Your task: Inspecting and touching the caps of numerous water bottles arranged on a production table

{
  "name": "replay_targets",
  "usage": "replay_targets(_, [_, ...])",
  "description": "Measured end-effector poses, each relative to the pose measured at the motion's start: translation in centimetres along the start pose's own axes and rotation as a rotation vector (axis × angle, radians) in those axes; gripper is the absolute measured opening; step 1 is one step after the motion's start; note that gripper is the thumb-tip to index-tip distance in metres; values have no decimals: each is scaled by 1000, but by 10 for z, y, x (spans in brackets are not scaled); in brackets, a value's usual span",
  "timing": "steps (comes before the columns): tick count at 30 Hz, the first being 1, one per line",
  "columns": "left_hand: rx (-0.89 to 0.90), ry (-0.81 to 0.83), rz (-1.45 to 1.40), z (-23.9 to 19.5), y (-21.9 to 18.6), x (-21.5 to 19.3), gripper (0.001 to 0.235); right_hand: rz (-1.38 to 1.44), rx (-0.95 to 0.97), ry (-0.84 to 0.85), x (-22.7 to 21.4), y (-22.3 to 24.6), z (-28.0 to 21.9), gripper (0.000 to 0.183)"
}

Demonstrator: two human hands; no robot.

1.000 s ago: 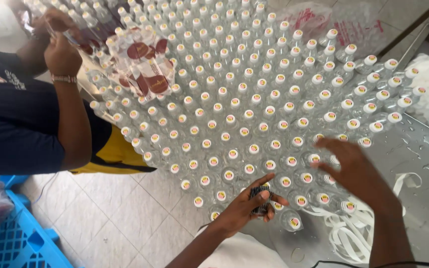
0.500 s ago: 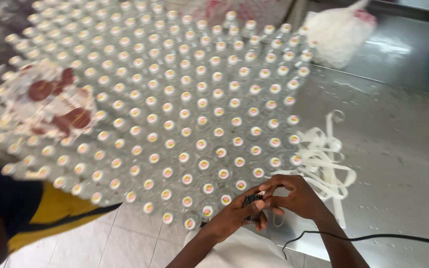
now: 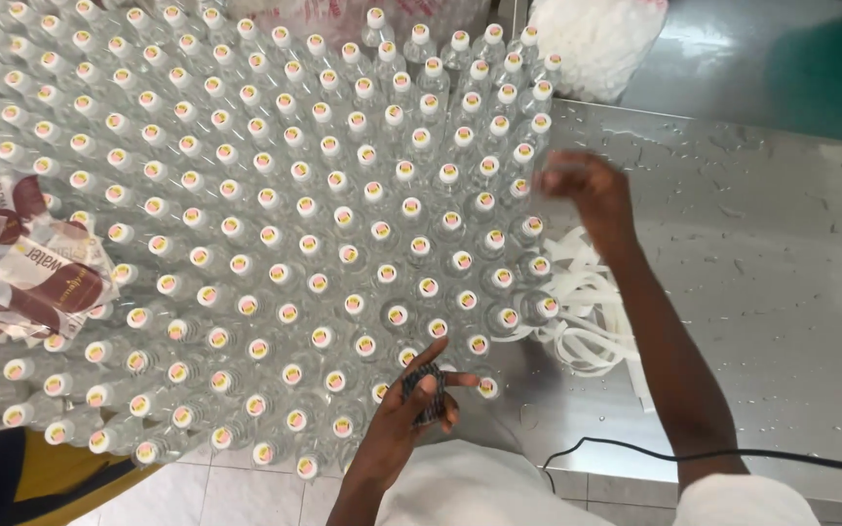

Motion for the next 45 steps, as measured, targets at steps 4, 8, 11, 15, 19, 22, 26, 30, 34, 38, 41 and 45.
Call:
replay_targets(4, [51, -85, -78, 4, -8, -21, 78, 97, -89, -146, -3, -78, 70, 25])
replay_targets(8, [79, -137, -138, 6, -13, -31, 80, 13, -241, -22, 10, -89, 81, 19])
replay_targets(11, [79, -157, -173, 8, -13, -36, 79, -105, -161, 117, 9, -84, 69, 14])
replay_targets(15, [64, -135, -156, 15, -8, -34, 78, -231, -220, 190, 8, -78, 60, 28])
replay_targets(19, [19, -133, -89, 17, -6, -24, 76, -225, -250, 130, 8, -89, 58, 24])
replay_targets(22, [12, -132, -43, 7, -15, -10, 80, -202, -157, 91, 10, -93, 56, 43])
replay_targets(26, [1, -138, -37, 4, -15, -3, 81, -195, -208, 148, 9, -77, 51, 75])
replay_targets(30, [36, -92, -55, 8, -16, 5, 87, -211, -274, 90, 5, -20, 20, 42])
replay_targets(34, [92, 18, -71, 23, -6, 12, 92, 134, -127, 536, 67, 33, -77, 39])
replay_targets(38, [90, 75, 46, 24, 4, 25, 85, 659, 34, 715, 102, 115, -128, 38])
replay_targets(41, [79, 107, 80, 21, 10, 32, 80, 374, -41, 602, 88, 96, -137, 21])
replay_targets(45, [-37, 144, 143, 13, 7, 45, 77, 329, 42, 569, 70, 82, -134, 23])
Point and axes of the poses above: each hand's wrist, its own z-axis towards the middle knuckle, its own x-axis out of the palm, y = z × x, the point moved 5 cm from there along z, towards the middle knuckle, and after that the axes turned 14 degrees about -x, right-handed, at the moved point
